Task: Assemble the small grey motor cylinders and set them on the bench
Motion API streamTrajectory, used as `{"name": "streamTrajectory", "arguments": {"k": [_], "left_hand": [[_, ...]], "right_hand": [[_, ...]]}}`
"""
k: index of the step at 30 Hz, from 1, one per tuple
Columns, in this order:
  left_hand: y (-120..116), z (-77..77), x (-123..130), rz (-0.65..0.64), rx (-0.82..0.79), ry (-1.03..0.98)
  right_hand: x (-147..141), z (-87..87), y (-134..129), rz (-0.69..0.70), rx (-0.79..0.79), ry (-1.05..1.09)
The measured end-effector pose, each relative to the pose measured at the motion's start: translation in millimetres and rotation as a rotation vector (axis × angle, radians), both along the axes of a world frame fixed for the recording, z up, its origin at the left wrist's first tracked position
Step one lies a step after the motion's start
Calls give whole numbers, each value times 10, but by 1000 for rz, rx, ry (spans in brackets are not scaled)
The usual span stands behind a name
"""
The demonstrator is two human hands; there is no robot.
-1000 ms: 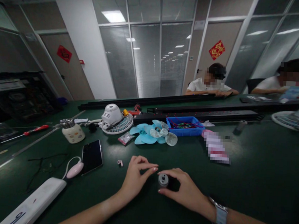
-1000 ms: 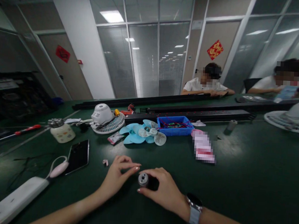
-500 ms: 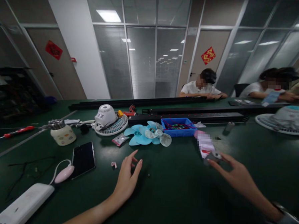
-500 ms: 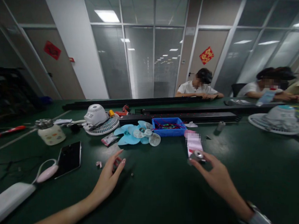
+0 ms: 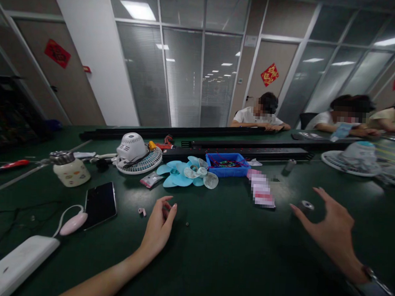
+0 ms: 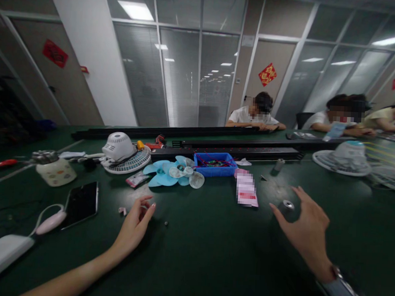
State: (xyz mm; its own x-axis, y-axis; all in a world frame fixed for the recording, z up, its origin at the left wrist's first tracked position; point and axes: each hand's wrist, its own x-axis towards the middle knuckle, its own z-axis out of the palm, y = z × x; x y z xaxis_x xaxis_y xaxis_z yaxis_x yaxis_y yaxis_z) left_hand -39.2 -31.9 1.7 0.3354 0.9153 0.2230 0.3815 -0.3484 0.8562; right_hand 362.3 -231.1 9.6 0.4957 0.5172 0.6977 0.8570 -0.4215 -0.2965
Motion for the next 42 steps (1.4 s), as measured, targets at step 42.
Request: {"name": "streamTrajectory", "arguments": {"k": [42], "left_hand": [[62, -97, 6, 36, 112, -2]], "right_hand": [[231, 73, -67, -157, -193, 197]]}}
